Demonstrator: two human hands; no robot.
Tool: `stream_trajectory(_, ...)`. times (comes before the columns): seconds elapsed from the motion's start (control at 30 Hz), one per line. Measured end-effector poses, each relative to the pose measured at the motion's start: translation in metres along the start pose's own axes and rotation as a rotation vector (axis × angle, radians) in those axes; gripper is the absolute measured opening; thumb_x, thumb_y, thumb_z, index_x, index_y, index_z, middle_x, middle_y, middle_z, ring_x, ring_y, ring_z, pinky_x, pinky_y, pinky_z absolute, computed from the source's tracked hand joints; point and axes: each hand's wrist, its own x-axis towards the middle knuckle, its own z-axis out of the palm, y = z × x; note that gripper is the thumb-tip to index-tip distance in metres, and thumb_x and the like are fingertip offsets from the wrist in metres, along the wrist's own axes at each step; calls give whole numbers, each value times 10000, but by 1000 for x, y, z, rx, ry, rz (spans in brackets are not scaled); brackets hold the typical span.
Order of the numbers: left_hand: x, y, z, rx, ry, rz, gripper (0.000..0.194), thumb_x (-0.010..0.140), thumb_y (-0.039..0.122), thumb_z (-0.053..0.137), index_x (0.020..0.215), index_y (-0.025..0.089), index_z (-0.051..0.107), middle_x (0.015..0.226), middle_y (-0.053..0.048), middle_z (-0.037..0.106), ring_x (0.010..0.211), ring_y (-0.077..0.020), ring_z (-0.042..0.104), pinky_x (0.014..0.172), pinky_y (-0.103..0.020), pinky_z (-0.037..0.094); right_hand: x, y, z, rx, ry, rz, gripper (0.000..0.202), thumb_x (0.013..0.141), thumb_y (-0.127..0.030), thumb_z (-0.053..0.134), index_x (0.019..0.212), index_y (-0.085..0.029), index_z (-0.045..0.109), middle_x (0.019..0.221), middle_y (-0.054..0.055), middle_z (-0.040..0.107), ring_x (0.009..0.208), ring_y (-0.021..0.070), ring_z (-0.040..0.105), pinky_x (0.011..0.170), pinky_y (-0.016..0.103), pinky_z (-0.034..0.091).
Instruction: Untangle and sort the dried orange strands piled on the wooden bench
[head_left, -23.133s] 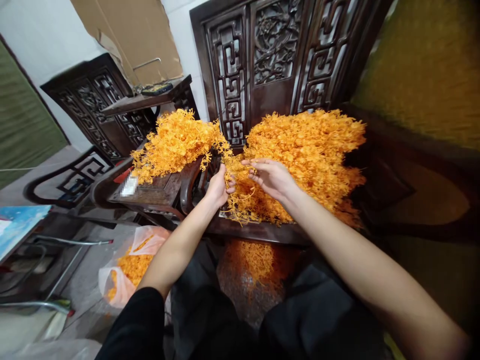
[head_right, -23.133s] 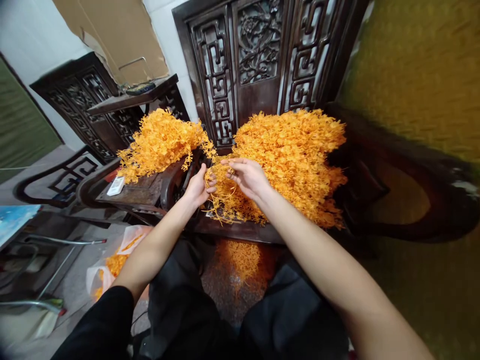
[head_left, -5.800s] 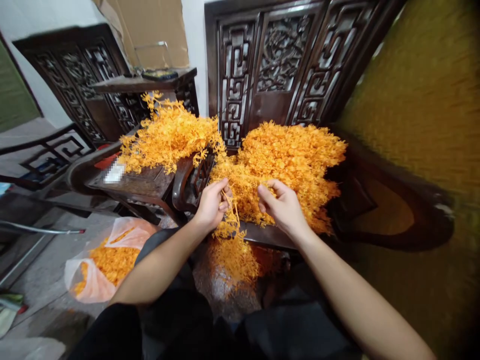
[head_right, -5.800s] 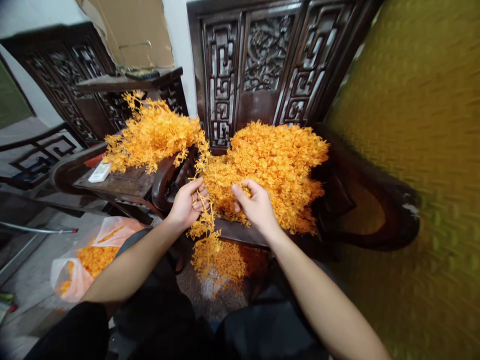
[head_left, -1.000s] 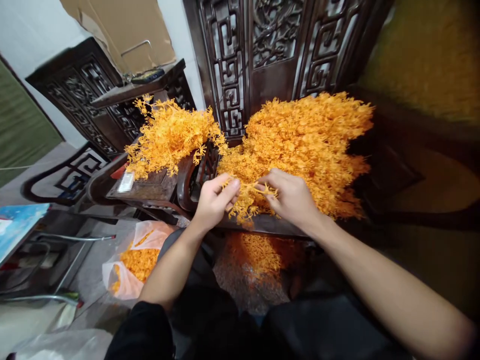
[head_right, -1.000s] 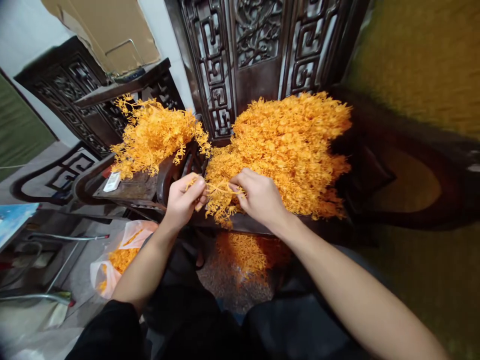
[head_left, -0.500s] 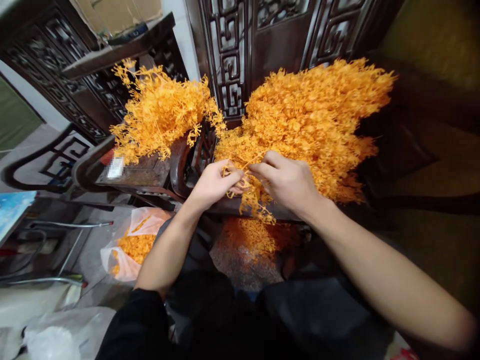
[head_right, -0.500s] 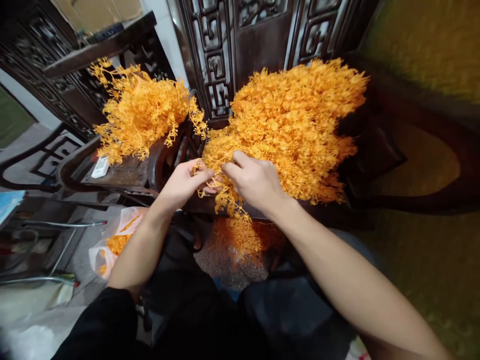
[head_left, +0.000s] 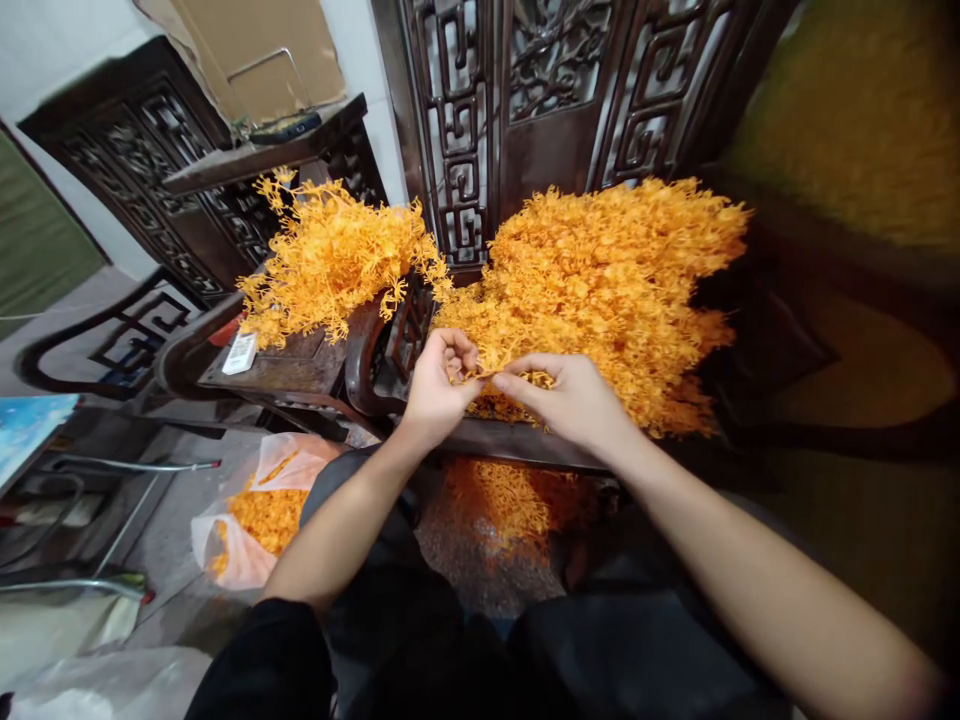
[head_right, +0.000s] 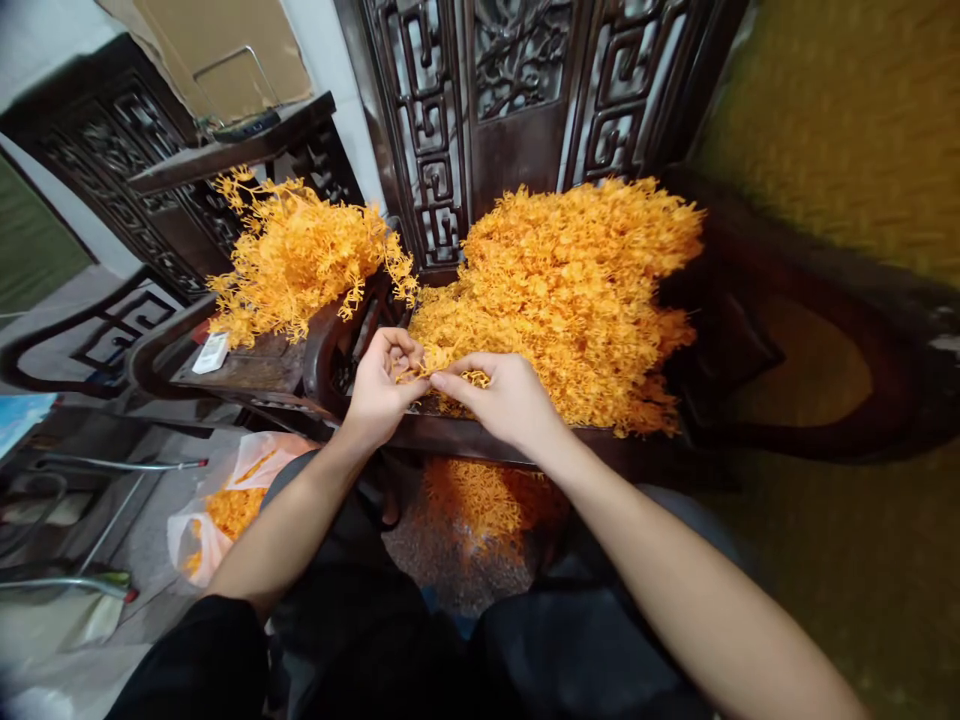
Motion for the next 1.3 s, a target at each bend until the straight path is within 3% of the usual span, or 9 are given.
stream_trajectory(0.27,-12,30,2,-24,-244,31,472,771,369,865,1072,233,527,968,-41,680,1129,-254,696,1018,-393,488,7,17,-19,174,372,0,364,861,-562,741,846,-198,740,620,10,618,536,157,551,501,282,408)
stream_trajectory(0.4,-11,26,12,-226,3,-11,375,858,442,786,977,241,494,709,52,583,894,-207,752,882,-344,528,2,17,-15,212,445,-61,345,878,-565,731,865,-221,726,669,23,623,575,179,573,490,295,422)
stream_trajectory(0.5,-3,21,17,-360,233,-60,471,766,299,867,1023,247,475,805,66,617,795,-155,742,800,-285,542,-1,14,-9,143,463,-170,276,921,-484,710,847,-218,717,766,44,660,706,203,638,591,322,490)
stream_trajectory(0.63,3,22,11,-349,90,-299,539,673,135,870,1117,214,574,1148,-43,678,787,-134,716,663,-240,533,-1,11,-12,23,419,-284,197,939,-375,703,838,-208,727,797,40,680,766,198,655,740,355,531)
stream_trajectory(0.7,5,23,7,-309,-32,-452,432,685,100,821,1069,161,635,1097,-75,685,757,-137,704,605,-227,501,-1,11,-14,-6,378,-310,182,918,-356,725,819,-205,738,793,39,685,766,193,647,769,360,531)
stream_trajectory(0.8,8,22,2,-338,-26,-555,192,716,86,725,884,130,644,861,-39,655,728,-151,689,607,-241,504,1,14,-15,122,384,-172,230,867,-417,775,794,-204,728,728,21,636,655,162,585,624,314,495)
stream_trajectory(0.97,10,20,2,-660,107,-417,164,672,32,652,755,147,571,863,-13,614,905,-159,688,817,-293,550,8,18,-8,819,329,291,426,647,-441,937,800,-200,621,625,-68,450,452,51,360,390,175,197)
stream_trajectory(1.13,5,28,12,-786,124,-297,191,681,79,645,764,178,505,906,-26,592,851,-139,623,762,-286,498,17,15,2,989,283,287,512,636,-385,938,722,-197,470,645,-87,383,452,25,331,366,128,196)
stream_trajectory(1.3,0,36,14,-608,74,-273,169,743,273,626,808,208,484,866,-52,568,732,-159,546,651,-301,428,17,14,3,1017,207,330,543,608,-392,963,725,-200,469,620,-96,374,444,19,284,345,118,182)
